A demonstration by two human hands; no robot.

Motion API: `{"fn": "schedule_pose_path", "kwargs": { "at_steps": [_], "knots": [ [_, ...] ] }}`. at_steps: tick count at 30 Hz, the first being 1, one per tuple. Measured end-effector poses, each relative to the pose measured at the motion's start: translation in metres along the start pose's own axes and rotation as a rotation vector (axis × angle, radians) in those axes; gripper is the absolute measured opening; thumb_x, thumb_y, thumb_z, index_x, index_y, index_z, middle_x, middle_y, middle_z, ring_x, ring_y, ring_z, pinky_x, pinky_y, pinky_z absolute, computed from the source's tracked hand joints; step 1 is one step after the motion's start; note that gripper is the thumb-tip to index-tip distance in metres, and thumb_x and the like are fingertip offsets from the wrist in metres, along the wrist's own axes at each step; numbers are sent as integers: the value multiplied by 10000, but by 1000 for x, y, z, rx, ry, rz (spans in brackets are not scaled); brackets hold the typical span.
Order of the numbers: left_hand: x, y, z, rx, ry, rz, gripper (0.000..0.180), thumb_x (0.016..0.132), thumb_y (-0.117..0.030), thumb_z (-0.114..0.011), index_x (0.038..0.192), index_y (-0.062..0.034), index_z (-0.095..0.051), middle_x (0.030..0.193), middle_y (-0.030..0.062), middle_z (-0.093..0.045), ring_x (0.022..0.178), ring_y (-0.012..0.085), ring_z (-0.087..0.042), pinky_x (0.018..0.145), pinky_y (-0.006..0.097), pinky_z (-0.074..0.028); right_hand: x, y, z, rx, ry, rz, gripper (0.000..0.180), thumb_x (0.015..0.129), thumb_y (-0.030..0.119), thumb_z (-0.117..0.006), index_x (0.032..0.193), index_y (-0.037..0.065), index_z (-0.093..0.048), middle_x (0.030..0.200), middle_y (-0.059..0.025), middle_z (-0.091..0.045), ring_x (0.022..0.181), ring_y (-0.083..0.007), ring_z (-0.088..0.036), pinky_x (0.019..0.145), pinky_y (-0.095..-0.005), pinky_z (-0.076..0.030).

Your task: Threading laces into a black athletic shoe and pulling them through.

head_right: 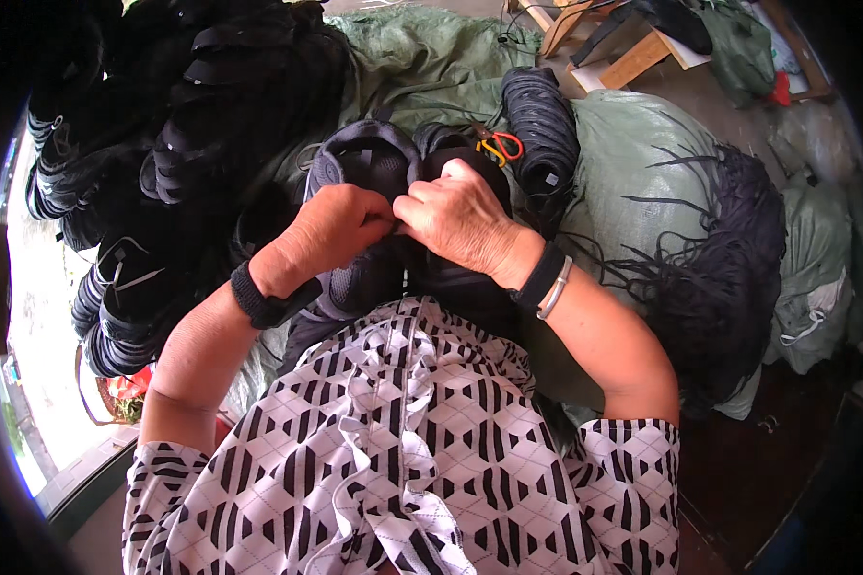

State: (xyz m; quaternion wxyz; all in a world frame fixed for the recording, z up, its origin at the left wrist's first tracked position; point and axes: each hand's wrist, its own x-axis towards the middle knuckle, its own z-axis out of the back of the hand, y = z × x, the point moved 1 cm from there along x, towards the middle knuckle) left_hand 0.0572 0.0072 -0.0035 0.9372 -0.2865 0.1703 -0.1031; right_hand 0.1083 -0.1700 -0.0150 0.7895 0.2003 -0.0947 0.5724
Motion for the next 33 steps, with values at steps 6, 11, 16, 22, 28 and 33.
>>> {"fn": "schedule_pose_path", "kwargs": {
  "at_steps": [6,11,16,22,28,33],
  "knots": [
    [-13,-6,-14,65,-196,-30,123,822,-171,-582,878,-132,-684,798,108,-665,747,322,-646,672,403,-525,-5,2,0,24,41,-7,219,673,186,-731,753,115,-540,661,-24,-521,642,-210,-592,655,-345,-398],
    [-22,14,48,-553,-786,-1,160,904,-171,-597,943,-31,-667,745,26,-617,597,64,-532,545,232,-434,-11,-8,-3,132,82,36,172,731,205,-718,789,95,-599,715,-36,-567,662,-232,-595,651,-344,-435],
    [-21,37,57,-827,-589,-69,242,945,-234,-565,1002,-22,-666,812,8,-639,717,50,-553,663,204,-445,19,-10,2,473,-21,-298,222,784,237,-708,885,56,-628,780,-76,-612,638,-248,-600,604,-348,-479],
    [-7,38,14,-1018,-533,-129,219,935,-219,-591,947,-6,-644,891,24,-653,874,92,-591,836,244,-455,54,3,-22,640,-58,-613,441,724,282,-769,996,25,-536,857,-110,-655,780,-231,-650,708,-349,-506],
    [-4,44,19,-1126,-441,-125,227,946,-234,-567,940,-21,-645,882,11,-641,837,88,-563,832,246,-435,56,-12,-34,763,-72,-728,466,707,275,-789,1011,33,-532,754,-84,-640,712,-218,-643,666,-336,-505],
    [-12,42,28,-1070,-343,-105,265,958,-263,-541,971,-18,-644,887,6,-641,845,91,-556,853,251,-424,63,-18,-28,835,-181,-583,211,802,181,-693,924,22,-626,690,-64,-626,650,-168,-623,605,-315,-488]
  ]
}}
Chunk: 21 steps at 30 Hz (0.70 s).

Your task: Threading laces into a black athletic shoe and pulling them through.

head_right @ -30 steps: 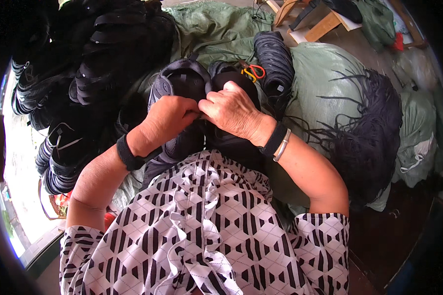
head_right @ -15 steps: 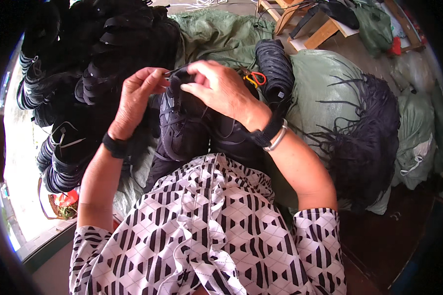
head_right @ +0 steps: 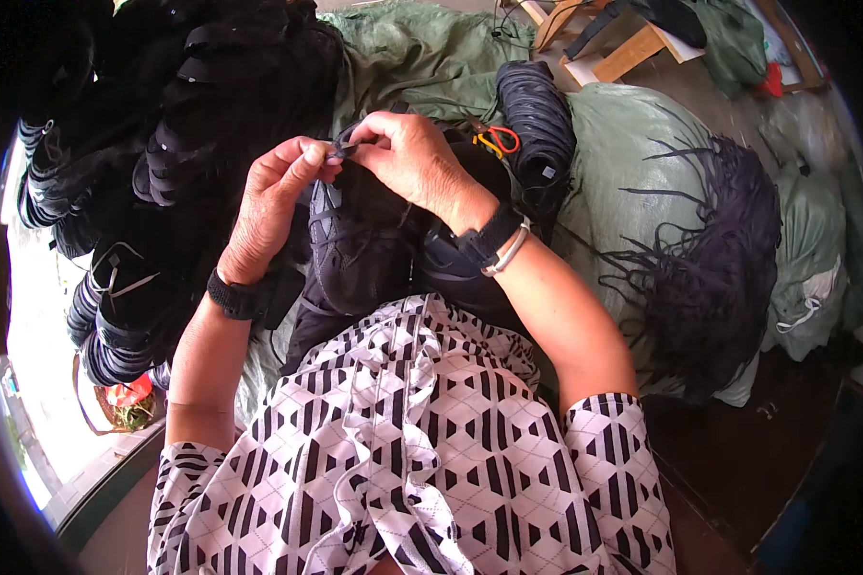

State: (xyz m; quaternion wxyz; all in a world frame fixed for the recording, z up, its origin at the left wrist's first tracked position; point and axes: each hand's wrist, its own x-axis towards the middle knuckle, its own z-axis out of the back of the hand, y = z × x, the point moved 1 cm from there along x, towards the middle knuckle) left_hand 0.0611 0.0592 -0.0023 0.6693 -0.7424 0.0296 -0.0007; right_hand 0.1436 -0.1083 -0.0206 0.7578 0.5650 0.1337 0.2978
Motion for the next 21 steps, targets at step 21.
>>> {"fn": "schedule_pose_path", "kwargs": {
  "at_steps": [21],
  "knots": [
    [10,11,-3,692,228,-246,77,746,-120,-725,812,-122,-685,1207,23,-571,1173,228,-466,996,393,-353,-8,-17,33,416,179,-515,283,974,273,-468,922,19,-581,686,-124,-641,365,-65,-440,343,-199,-323]
  ]
}}
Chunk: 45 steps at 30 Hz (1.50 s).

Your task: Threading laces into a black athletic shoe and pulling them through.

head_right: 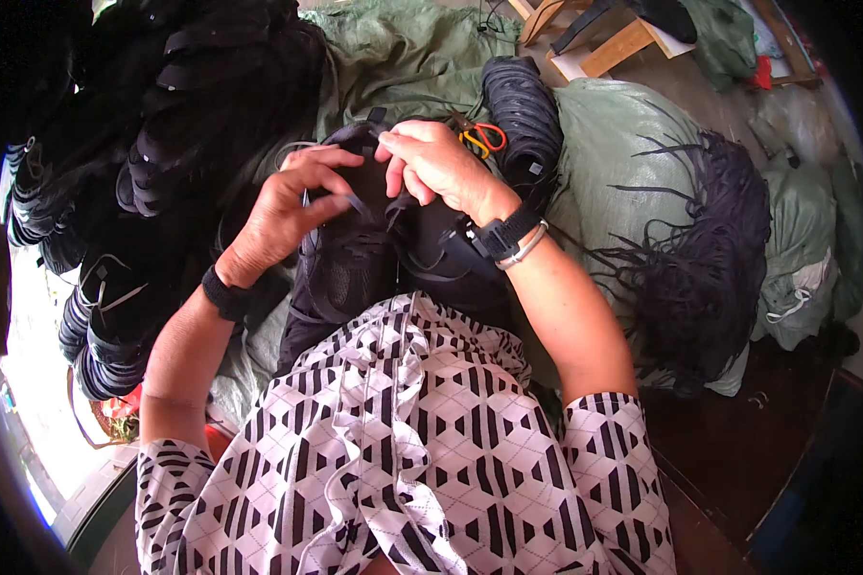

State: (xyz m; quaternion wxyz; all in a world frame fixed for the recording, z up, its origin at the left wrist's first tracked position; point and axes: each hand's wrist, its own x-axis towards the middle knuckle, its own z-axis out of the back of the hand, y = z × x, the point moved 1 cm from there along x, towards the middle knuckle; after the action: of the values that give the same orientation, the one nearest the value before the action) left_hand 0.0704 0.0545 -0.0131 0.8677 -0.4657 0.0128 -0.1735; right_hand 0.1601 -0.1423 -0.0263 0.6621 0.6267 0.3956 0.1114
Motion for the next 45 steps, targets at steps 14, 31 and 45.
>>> {"fn": "schedule_pose_path", "kwargs": {
  "at_steps": [14,31,45],
  "knots": [
    [-10,3,-22,-508,-345,224,135,876,-179,-658,903,-49,-683,1088,40,-638,1194,199,-466,1061,362,-276,-30,5,-48,-45,-244,220,260,926,233,-584,1007,0,-666,724,-32,-639,599,-64,-562,541,-180,-449],
    [-2,-3,-36,-565,-491,227,87,858,-130,-679,887,-48,-680,947,24,-666,1030,129,-542,987,311,-362,-22,-1,-55,48,-370,245,245,866,231,-671,948,0,-673,687,21,-610,559,-26,-522,468,-183,-425],
    [-2,8,0,-11,-59,-82,201,736,-44,-727,924,-97,-682,1093,35,-653,1134,230,-520,991,371,-349,-89,174,89,379,-260,926,171,957,212,-531,946,57,-601,692,-19,-636,532,-107,-569,509,-221,-473]
  ]
}}
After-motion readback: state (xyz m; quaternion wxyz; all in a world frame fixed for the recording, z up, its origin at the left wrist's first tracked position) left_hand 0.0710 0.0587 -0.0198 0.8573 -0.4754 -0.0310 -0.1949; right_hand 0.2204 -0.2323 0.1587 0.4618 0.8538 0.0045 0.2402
